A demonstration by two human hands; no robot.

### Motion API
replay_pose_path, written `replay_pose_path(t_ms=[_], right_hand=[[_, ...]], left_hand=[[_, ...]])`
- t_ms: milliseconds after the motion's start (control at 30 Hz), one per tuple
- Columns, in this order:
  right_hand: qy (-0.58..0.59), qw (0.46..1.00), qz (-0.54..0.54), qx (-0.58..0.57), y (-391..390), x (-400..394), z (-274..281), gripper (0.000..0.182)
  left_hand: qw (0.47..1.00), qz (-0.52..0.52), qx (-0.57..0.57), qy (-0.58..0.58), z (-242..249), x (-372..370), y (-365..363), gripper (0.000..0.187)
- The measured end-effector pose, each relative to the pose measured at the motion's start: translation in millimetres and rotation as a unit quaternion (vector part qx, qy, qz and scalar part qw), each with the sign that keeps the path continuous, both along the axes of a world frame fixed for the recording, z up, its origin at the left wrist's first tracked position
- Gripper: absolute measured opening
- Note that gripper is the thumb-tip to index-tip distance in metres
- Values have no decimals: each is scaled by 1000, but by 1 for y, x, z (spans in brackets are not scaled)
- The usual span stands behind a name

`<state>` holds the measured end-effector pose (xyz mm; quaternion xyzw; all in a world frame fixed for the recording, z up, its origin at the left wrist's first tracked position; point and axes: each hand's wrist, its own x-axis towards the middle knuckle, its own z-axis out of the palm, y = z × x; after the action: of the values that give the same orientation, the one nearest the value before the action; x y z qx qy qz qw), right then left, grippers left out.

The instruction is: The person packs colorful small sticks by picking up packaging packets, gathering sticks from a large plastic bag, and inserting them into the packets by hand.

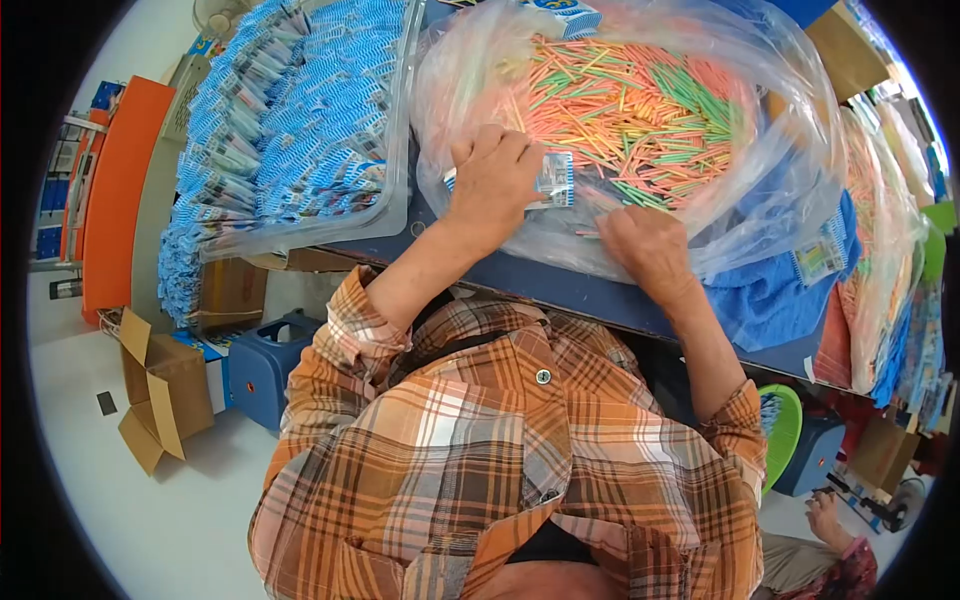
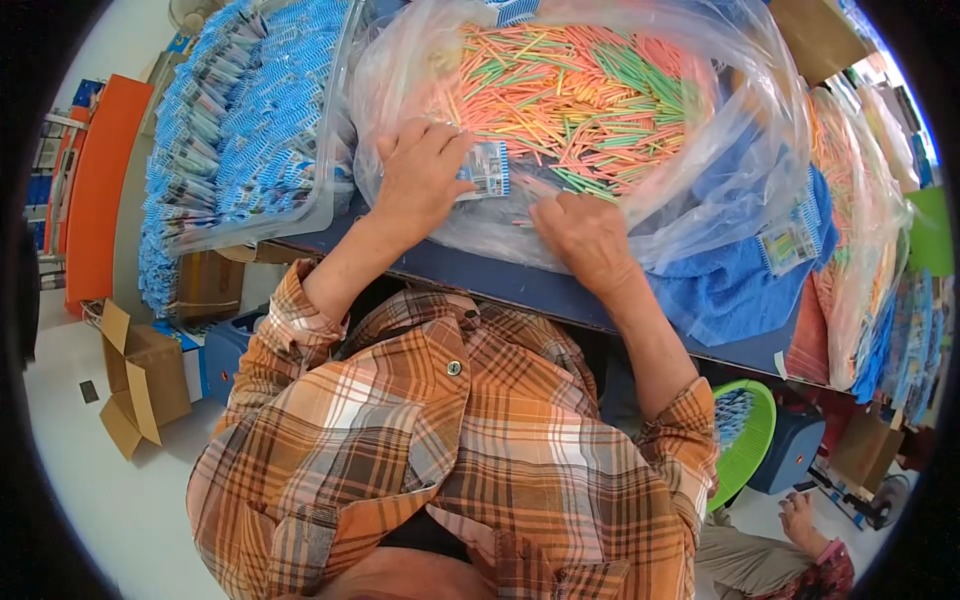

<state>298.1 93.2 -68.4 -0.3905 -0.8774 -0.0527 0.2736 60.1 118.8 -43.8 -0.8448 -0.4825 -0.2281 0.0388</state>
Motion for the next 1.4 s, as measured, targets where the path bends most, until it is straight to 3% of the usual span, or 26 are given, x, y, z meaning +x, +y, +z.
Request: replay_pose_path(t_ms=[167,267,333,367,433,567,667,733,800,867,933,1067,1100,1233,1333,1367,1400], right_hand=[[69,997,-8,-11,6,3,2,23],[238,951,-25,-193,2,-4,23,25],[306,877,-33,-370,3,-9,37,27],[335,826,-36,-452,5,-12,41,29],[304,853,5,-424,12,-15,43,29],[292,867,8,-404,14,-18,35,29],[131,985,1,-114,19,-11,6,28],[213,961,-1,-177,15,-14,12,25],[257,947,7,-195,15,-18,20,23],[268,949,25,-167,18,-23,28,20],[265,943,36,-196,14,-24,33,19],[284,934,17,-218,12,-22,42,18],[333,892,2,-304,8,-24,50,18],[420,836,-21,-353,4,-28,39,21],[423,850,-71,-304,14,-14,43,21],[325,893,-125,-285,19,-5,36,21],[205,946,-108,-228,21,3,21,21]], left_hand=[[1000,17,8,4,-8,-2,9,39],[999,-2,34,-40,-7,-7,11,27],[992,-28,-6,-126,6,-8,12,16],[964,-35,-120,-236,10,-6,11,12],[833,-47,-337,-436,14,-1,8,9],[782,-79,-354,-508,7,-3,8,15],[766,-80,-401,-496,10,-9,2,16],[749,-103,-478,-447,16,-8,-8,17],[785,-216,-403,-418,-3,7,-11,16],[791,-246,-402,-390,-8,20,-15,16],[772,-201,-478,-367,0,29,-21,15],[862,-237,-285,-346,-3,39,-23,8],[866,-240,-271,-345,-4,39,-25,9],[869,-224,-270,-349,-4,38,-24,10],[833,-141,-320,-430,-4,29,-23,12],[812,-106,-336,-466,-3,24,-23,12],[801,-95,-339,-485,-2,19,-22,13]])
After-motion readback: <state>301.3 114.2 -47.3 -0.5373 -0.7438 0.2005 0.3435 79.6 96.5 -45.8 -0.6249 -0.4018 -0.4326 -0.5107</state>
